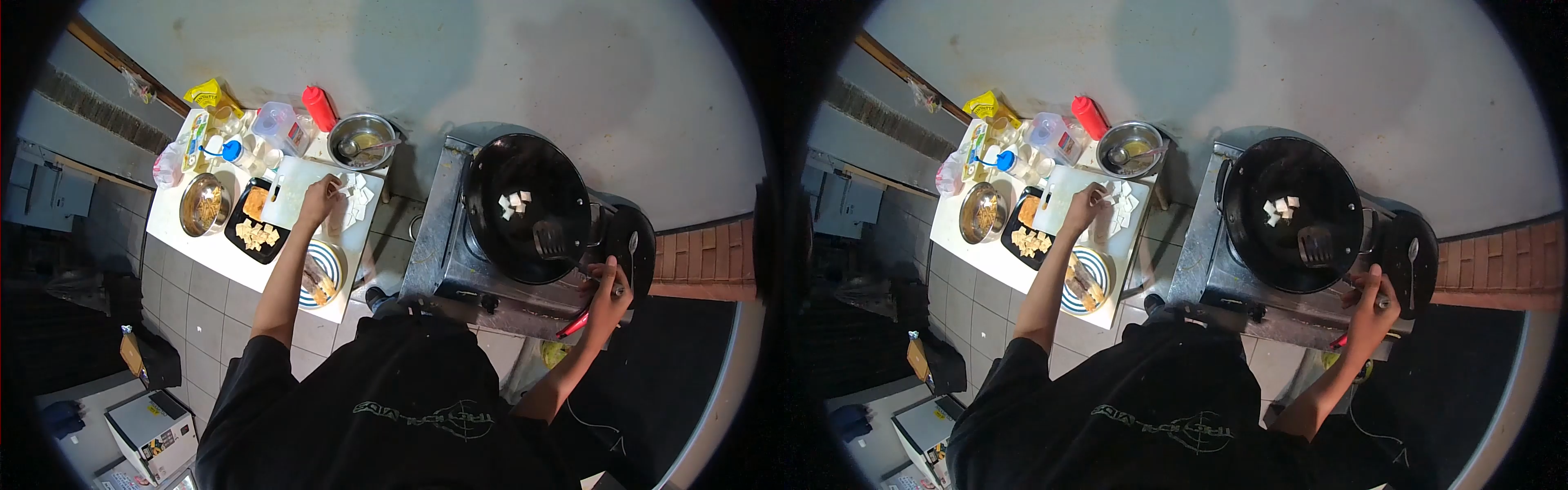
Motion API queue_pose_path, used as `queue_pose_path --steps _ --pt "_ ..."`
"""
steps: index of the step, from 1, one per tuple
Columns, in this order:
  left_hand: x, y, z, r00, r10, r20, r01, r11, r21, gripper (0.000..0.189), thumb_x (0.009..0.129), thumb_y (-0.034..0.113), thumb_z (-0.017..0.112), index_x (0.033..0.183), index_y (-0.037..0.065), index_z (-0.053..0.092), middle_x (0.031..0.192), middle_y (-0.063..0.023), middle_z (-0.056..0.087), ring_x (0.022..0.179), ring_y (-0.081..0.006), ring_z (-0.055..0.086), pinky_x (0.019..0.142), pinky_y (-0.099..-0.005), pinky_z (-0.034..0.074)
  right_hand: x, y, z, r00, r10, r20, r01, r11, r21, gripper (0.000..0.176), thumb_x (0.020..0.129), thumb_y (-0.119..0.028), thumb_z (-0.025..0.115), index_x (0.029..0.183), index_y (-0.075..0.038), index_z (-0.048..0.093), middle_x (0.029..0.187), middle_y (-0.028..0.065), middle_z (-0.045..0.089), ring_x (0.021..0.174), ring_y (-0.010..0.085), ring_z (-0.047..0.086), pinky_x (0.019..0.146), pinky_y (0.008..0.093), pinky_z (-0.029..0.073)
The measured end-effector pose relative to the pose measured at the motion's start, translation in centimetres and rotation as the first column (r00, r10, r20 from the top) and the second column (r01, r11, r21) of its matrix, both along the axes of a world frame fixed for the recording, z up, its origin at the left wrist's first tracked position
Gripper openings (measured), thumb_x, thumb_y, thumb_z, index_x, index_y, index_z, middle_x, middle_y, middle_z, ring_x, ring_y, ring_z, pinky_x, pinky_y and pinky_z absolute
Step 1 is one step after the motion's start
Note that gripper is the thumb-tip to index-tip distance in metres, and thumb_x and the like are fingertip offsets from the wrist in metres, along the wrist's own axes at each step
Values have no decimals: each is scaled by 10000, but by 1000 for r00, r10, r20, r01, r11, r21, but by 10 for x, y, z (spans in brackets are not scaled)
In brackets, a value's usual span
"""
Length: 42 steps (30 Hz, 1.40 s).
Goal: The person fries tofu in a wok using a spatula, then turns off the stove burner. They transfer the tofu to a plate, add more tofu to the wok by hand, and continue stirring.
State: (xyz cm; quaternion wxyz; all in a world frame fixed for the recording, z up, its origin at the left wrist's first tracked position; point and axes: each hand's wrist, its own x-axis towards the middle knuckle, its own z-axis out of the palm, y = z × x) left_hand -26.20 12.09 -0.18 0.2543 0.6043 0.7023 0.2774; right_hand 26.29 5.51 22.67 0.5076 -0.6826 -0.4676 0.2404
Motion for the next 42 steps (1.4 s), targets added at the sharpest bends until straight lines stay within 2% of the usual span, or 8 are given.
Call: queue_pose_path --steps 2,5,15,20,27,30,32,42 --pt "-1 7 6 1000 5 29 -5 1000 -10 344 749 88 730 1075 57 625 825 -156 678 784 -322 656 732 -408 515 1 2 1 1000 6 9 -6 1000 -3 414 998 -300 559 773 41 623 699 67 617 491 101 537 457 236 387" --pt "-16 22 -4 989 -39 -144 31 998 -53 480 731 95 762 1186 79 612 821 -143 668 812 -306 650 754 -414 510 1 1 0 1000 -5 10 5 1000 -11 412 1000 -299 555 778 42 626 702 69 619 493 104 541 459 237 393" --pt "-23 41 -1 966 -198 -164 167 969 -184 502 674 80 800 1141 78 613 950 -129 626 929 -320 628 816 -420 500 8 -6 -3 999 -36 -5 36 999 -17 391 1000 -288 556 802 40 634 734 75 648 504 107 560 465 238 410" --pt "-27 40 -9 963 -170 -210 181 983 36 460 656 66 794 1069 60 593 1010 -123 609 1023 -349 590 878 -431 495 6 -8 1 998 -54 25 55 998 -38 386 997 -294 562 815 39 634 737 73 650 506 101 554 471 234 421" --pt "-26 42 -3 964 -207 -165 198 978 -70 440 665 77 782 1063 69 593 1005 -119 632 1026 -335 595 881 -427 490 5 -5 -2 998 -55 -1 55 998 -35 380 995 -297 566 815 31 633 749 72 657 516 99 558 467 232 428" --pt "-27 42 -3 956 -230 -181 240 970 32 399 667 86 780 1026 62 608 986 -121 639 1011 -332 602 868 -419 490 3 -4 -2 998 -58 -2 58 997 -40 374 995 -291 565 811 28 632 755 73 660 517 101 561 466 233 429" --pt "-27 44 0 971 -208 -120 196 975 -103 352 662 88 779 977 55 625 989 -121 639 1000 -330 603 862 -416 489 2 -4 -2 998 -57 0 57 998 -41 372 996 -288 565 810 27 631 756 73 661 518 101 562 465 233 429" --pt "-32 36 -1 975 -182 -126 180 983 -29 201 755 63 704 923 17 604 855 -165 641 848 -337 631 756 -404 490 5 2 -5 999 -38 0 38 999 -32 377 1001 -279 554 796 29 625 755 77 658 539 97 553 483 230 432"
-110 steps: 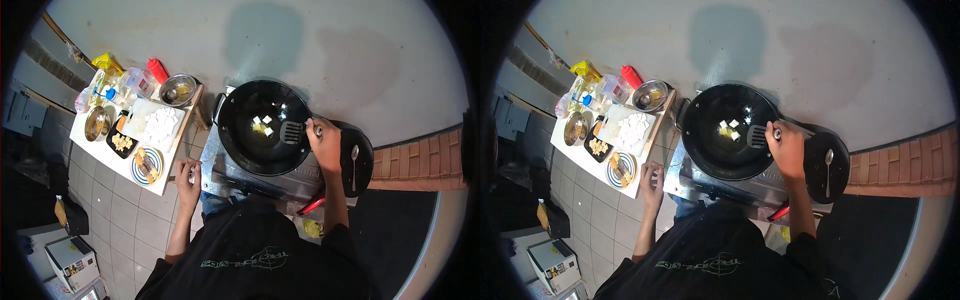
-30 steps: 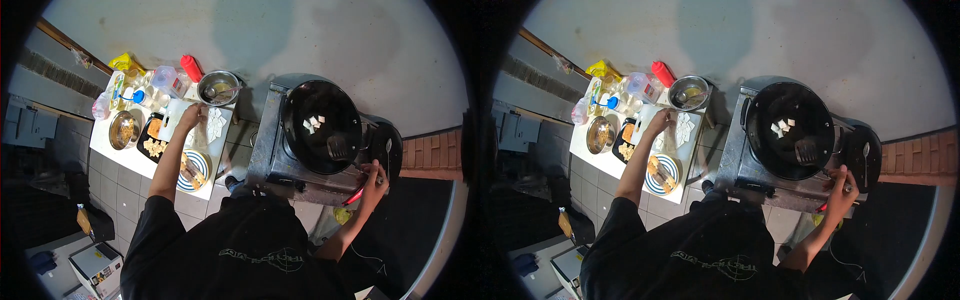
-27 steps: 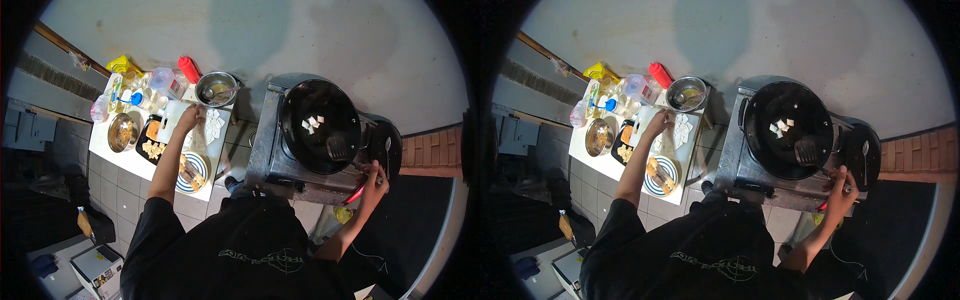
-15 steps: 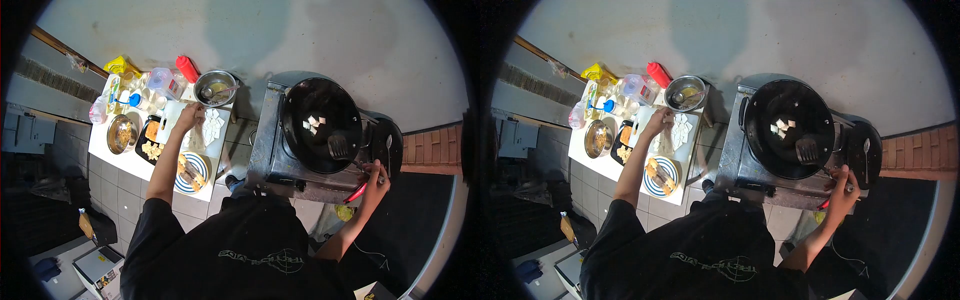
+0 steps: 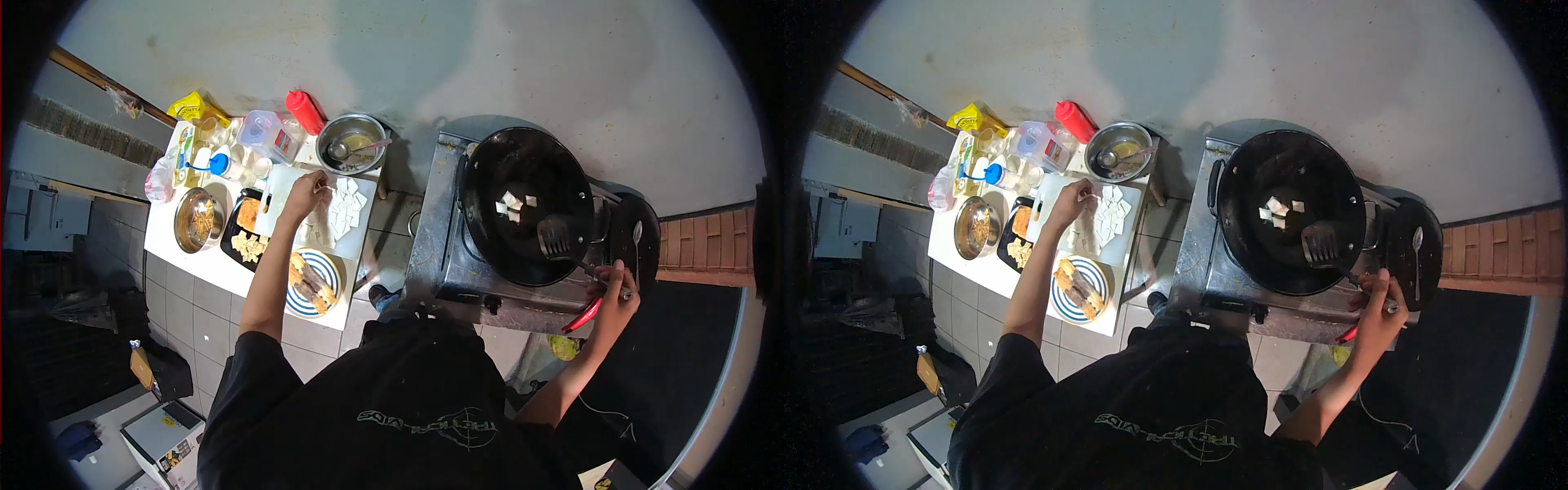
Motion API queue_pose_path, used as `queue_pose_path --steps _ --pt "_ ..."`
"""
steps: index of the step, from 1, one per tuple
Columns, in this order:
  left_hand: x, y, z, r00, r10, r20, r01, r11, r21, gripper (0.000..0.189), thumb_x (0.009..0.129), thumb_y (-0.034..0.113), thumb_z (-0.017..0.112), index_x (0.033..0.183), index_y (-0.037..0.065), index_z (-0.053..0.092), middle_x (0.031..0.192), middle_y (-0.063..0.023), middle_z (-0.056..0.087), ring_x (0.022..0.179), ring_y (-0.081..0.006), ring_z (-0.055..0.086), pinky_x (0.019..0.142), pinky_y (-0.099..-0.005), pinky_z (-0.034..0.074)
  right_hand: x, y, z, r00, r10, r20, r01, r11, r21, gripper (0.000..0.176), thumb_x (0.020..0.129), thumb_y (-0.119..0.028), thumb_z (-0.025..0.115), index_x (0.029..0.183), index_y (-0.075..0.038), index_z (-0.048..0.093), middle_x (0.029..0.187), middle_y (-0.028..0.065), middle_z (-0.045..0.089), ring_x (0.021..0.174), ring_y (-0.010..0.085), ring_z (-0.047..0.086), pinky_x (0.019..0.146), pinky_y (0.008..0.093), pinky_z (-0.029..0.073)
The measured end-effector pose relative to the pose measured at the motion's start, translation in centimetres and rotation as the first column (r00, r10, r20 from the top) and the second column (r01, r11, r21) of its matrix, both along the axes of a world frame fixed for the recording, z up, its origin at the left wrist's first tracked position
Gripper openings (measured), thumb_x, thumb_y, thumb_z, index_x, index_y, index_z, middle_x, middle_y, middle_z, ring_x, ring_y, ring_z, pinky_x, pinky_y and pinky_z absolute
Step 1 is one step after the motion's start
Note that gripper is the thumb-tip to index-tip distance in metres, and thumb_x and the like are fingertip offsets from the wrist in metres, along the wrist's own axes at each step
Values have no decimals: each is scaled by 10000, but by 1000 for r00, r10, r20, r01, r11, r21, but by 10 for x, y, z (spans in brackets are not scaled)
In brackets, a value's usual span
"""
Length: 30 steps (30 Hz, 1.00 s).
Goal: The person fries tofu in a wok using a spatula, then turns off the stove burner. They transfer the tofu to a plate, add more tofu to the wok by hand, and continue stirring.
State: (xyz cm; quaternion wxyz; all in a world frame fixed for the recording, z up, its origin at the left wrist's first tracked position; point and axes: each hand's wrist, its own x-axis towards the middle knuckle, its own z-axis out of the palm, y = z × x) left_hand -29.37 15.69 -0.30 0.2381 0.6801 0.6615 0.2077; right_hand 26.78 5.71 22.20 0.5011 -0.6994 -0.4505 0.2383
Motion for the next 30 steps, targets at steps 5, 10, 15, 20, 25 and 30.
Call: queue_pose_path --steps 5,10,15,20,25,30 --pt "2 -12 15 981 67 182 -84 993 88 212 804 47 686 1010 21 641 833 -79 663 771 -163 593 688 -313 468 1 5 4 999 2 34 -1 1000 -22 364 997 -277 562 812 29 630 749 70 652 535 96 552 483 232 428" --pt "33 -48 72 800 199 567 -288 955 72 129 896 99 672 977 19 613 878 -12 630 731 -77 566 668 -213 441 4 9 12 1000 -6 -27 7 999 34 368 990 -278 577 805 37 616 734 75 644 514 102 559 473 236 422" --pt "86 -81 123 619 265 739 -328 942 -63 133 941 76 607 1050 37 541 903 -40 612 732 -91 587 622 -229 433 20 15 7 994 68 -86 -66 997 31 366 991 -264 576 789 40 609 743 84 645 507 106 561 455 241 420" --pt "159 -83 172 572 223 790 -202 971 -128 118 961 84 575 1066 68 525 878 -35 645 744 -116 614 641 -240 436 30 23 11 987 115 -113 -111 993 42 352 987 -237 583 775 44 606 741 81 645 507 97 554 456 229 414" --pt "242 -58 197 554 134 822 -108 990 -89 144 933 22 611 1047 43 526 917 -40 653 802 -91 635 617 -214 472 45 31 9 953 255 -163 -250 967 52 329 983 -206 586 769 43 605 747 78 653 512 85 550 467 219 412" --pt "306 -26 191 714 36 699 -49 999 -1 148 881 -6 625 1007 28 556 816 -25 653 648 -60 556 596 -209 432 62 36 3 912 360 -198 -360 932 34 289 974 -183 598 793 38 639 742 59 669 528 72 572 481 216 432"
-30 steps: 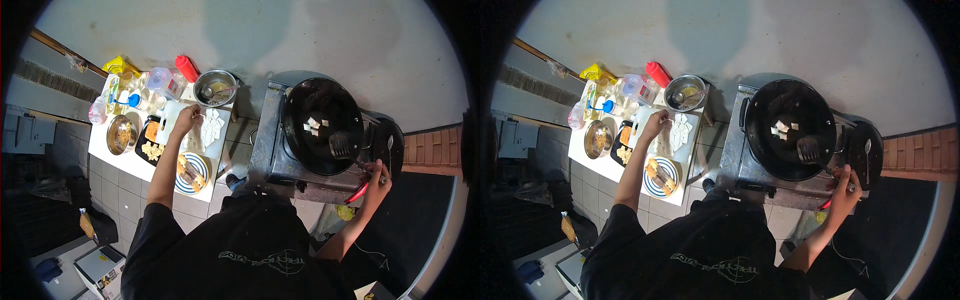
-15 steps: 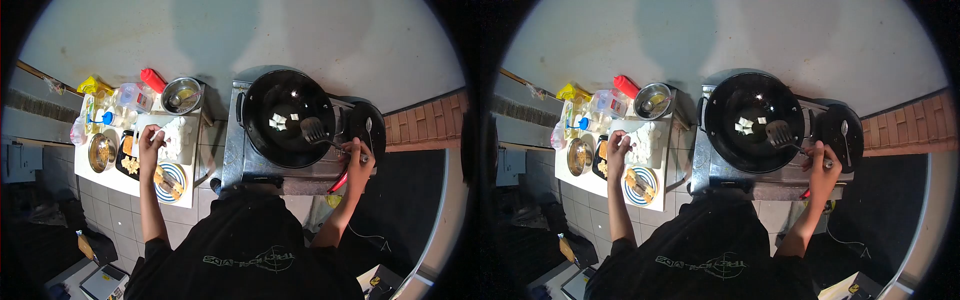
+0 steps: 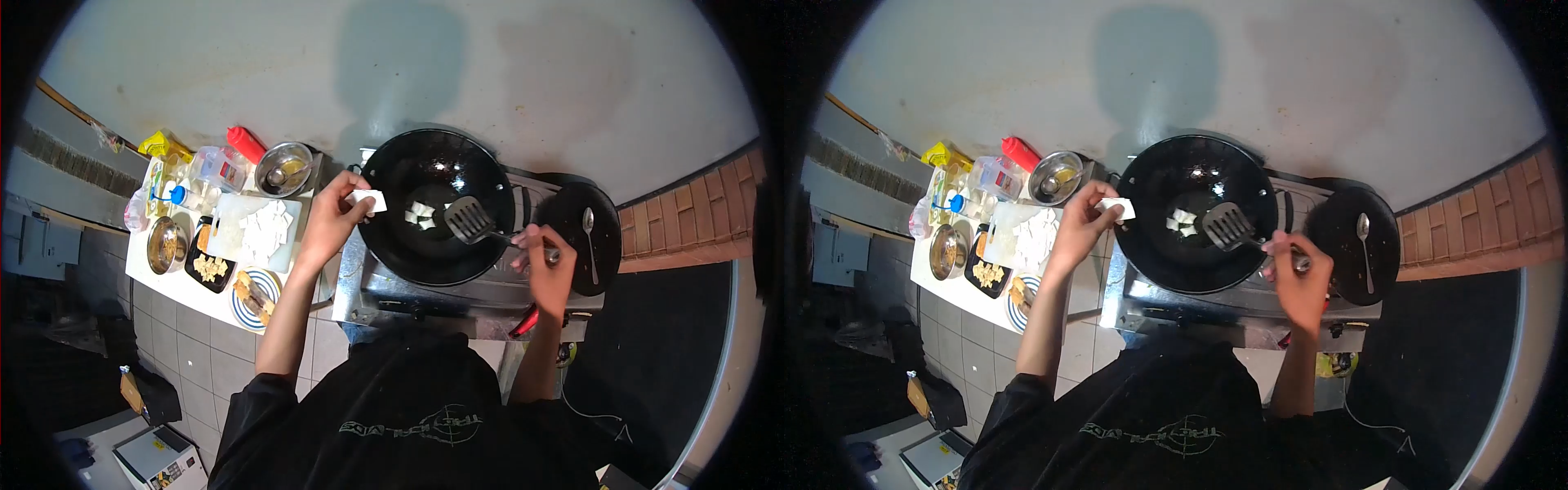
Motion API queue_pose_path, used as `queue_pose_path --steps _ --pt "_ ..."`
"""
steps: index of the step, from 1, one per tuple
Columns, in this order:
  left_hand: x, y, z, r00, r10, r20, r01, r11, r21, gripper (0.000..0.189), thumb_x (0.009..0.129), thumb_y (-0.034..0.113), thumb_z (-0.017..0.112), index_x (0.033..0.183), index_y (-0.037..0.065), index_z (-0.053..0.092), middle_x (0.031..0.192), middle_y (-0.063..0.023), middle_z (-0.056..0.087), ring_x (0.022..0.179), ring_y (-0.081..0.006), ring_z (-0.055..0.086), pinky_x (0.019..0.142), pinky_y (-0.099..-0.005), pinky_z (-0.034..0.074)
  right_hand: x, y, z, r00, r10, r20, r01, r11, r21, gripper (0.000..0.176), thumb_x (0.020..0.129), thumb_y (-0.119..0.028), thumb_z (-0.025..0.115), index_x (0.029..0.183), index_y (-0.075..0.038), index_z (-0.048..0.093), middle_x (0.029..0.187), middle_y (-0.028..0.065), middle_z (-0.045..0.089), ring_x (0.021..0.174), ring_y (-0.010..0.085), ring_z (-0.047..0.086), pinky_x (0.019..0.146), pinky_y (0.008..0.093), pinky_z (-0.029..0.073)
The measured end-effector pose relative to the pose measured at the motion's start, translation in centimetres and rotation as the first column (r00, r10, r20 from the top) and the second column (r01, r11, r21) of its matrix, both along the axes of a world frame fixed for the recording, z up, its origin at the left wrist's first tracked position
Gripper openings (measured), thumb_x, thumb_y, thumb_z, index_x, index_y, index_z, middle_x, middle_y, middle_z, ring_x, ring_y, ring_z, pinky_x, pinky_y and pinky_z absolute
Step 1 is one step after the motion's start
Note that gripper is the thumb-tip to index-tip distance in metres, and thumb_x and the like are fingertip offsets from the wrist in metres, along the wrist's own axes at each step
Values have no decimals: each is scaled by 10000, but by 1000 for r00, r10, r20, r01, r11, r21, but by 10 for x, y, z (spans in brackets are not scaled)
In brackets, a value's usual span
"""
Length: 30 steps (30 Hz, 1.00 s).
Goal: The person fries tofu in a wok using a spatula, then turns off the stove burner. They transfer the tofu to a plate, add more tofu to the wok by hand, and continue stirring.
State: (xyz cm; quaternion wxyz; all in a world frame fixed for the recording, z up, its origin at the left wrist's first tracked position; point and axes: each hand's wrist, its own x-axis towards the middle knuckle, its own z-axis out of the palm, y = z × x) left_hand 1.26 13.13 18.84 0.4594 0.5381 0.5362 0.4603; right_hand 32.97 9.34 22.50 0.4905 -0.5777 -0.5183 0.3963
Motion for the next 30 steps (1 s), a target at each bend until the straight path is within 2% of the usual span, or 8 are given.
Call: queue_pose_path --steps 3,6,10,14,16,18,21,30 --pt "27 20 -8 988 -47 -146 48 999 5 185 869 -7 629 1046 45 638 708 2 614 635 -60 534 586 -227 427 12 3 -5 999 38 1 -38 999 7 299 970 -183 603 777 41 647 705 49 665 521 63 574 475 215 435" --pt "44 46 -36 996 -94 -1 94 996 -3 191 930 9 557 1093 48 649 761 -36 640 689 -78 592 622 -226 485 22 5 -7 999 52 10 -52 999 -7 311 963 -183 614 749 41 639 669 50 659 508 65 577 467 217 430" --pt "55 65 -49 989 -133 -68 129 990 -53 188 983 46 508 1119 56 638 904 -33 657 804 -87 611 667 -228 500 32 7 -10 996 67 60 -70 997 36 317 949 -172 626 720 46 612 659 70 661 499 76 586 465 228 427" --pt "67 79 -47 930 -35 -365 53 998 39 171 942 26 529 1056 29 658 812 -65 660 703 -122 622 618 -259 500 39 9 -18 992 122 38 -124 991 43 333 976 -171 589 727 50 605 707 63 656 513 66 567 460 219 419" --pt "71 90 -48 886 -14 -463 58 995 81 166 917 16 547 1032 23 666 766 -83 657 658 -141 624 609 -274 501 39 10 -18 996 88 3 -88 995 56 300 938 -161 631 717 43 620 605 71 638 485 79 585 466 238 409" --pt "75 98 -50 777 32 -629 68 989 135 214 842 -9 561 1012 47 676 776 -224 668 764 -370 673 709 -425 530 42 11 -18 996 89 21 -90 994 55 300 937 -162 630 715 40 621 590 70 629 481 79 583 464 239 405" --pt "82 104 -52 695 27 -719 65 993 100 201 834 0 575 992 63 684 859 -222 679 849 -411 650 745 -468 522 45 11 -20 994 96 44 -98 994 58 302 937 -163 629 709 35 619 562 67 611 473 78 579 459 242 399" --pt "83 105 -60 721 117 -683 114 952 283 158 822 -13 634 952 67 676 881 -168 672 857 -359 659 739 -450 519 48 13 -24 996 92 14 -93 993 78 295 932 -148 635 699 31 608 565 67 607 471 83 580 453 242 395"
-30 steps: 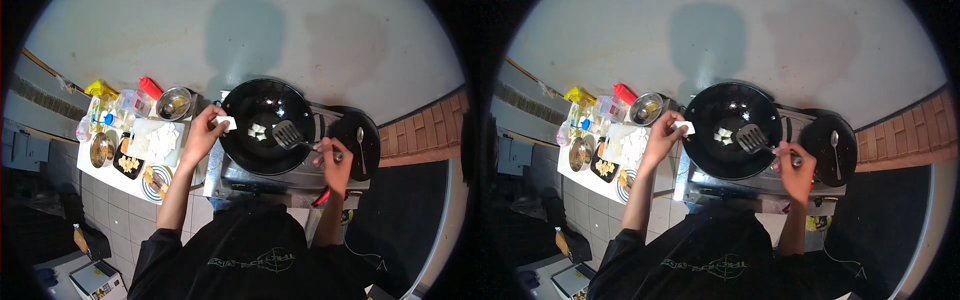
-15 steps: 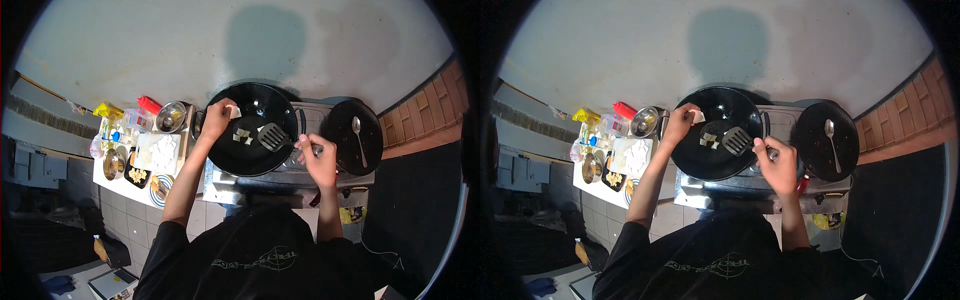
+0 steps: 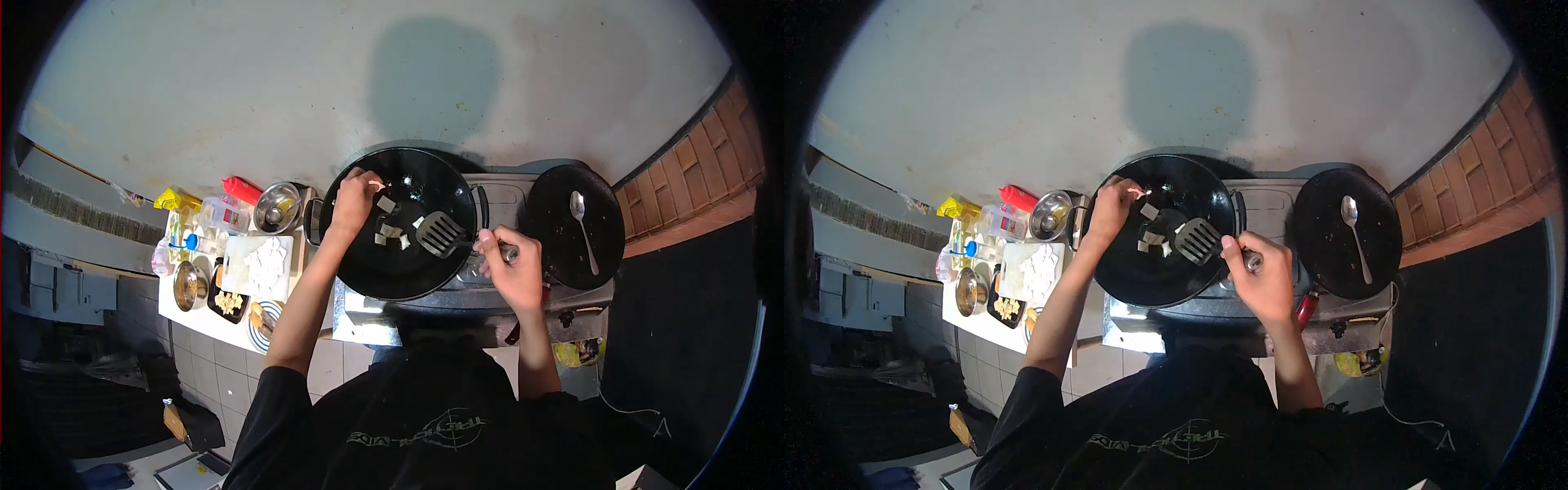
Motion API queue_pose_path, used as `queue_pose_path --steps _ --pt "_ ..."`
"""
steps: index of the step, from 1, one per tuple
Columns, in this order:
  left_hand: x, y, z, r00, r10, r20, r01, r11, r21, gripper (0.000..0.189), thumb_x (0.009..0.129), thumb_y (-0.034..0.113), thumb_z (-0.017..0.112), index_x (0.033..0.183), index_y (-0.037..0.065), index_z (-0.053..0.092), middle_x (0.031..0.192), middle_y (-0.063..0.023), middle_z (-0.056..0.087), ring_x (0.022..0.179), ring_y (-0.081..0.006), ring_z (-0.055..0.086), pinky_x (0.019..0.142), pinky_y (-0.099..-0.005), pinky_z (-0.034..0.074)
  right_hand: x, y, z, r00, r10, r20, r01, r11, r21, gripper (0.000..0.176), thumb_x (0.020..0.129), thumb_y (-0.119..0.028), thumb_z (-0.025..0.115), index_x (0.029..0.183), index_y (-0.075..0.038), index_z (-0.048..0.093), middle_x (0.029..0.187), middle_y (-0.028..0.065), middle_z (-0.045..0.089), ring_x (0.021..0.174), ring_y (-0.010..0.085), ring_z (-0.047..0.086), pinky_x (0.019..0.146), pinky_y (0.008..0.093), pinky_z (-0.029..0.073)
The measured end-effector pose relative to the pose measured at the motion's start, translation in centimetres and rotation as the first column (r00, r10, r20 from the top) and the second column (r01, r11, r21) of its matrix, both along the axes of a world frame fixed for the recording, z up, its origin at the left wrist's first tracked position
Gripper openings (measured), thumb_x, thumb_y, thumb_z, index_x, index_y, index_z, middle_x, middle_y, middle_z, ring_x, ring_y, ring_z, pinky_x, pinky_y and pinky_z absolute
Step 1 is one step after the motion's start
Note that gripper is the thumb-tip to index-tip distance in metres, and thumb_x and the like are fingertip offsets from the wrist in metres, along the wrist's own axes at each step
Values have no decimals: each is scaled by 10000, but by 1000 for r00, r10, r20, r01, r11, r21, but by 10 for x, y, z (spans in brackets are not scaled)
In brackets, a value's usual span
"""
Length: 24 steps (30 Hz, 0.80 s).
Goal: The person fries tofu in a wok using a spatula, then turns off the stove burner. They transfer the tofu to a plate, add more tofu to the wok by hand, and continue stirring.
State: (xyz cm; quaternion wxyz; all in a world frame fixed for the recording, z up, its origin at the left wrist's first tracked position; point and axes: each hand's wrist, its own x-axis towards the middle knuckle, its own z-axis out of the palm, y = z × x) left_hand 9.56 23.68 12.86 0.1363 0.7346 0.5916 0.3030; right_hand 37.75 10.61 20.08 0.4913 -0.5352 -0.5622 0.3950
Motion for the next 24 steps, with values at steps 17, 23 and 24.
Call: queue_pose_path --steps 17,23,24 --pt "-23 -8 -6 782 32 622 215 923 -319 67 884 -5 658 900 -6 593 779 -55 655 692 -109 640 624 -253 518 -6 9 2 999 43 -13 -44 999 -23 287 940 -131 623 712 41 604 616 61 631 493 74 575 461 233 407" --pt "-28 -12 -1 737 -39 675 354 873 -337 90 906 63 667 948 30 594 853 -26 644 761 -94 627 692 -229 502 -12 13 -2 996 68 -55 -65 996 62 267 947 -127 616 741 43 604 656 59 637 517 77 591 474 228 420" --pt "-28 -12 -2 743 -55 667 369 865 -340 88 908 61 665 948 31 592 860 -22 640 763 -91 623 696 -228 497 -15 15 -5 995 65 -70 -60 995 76 247 947 -126 616 766 40 602 656 64 630 521 83 588 486 233 422"
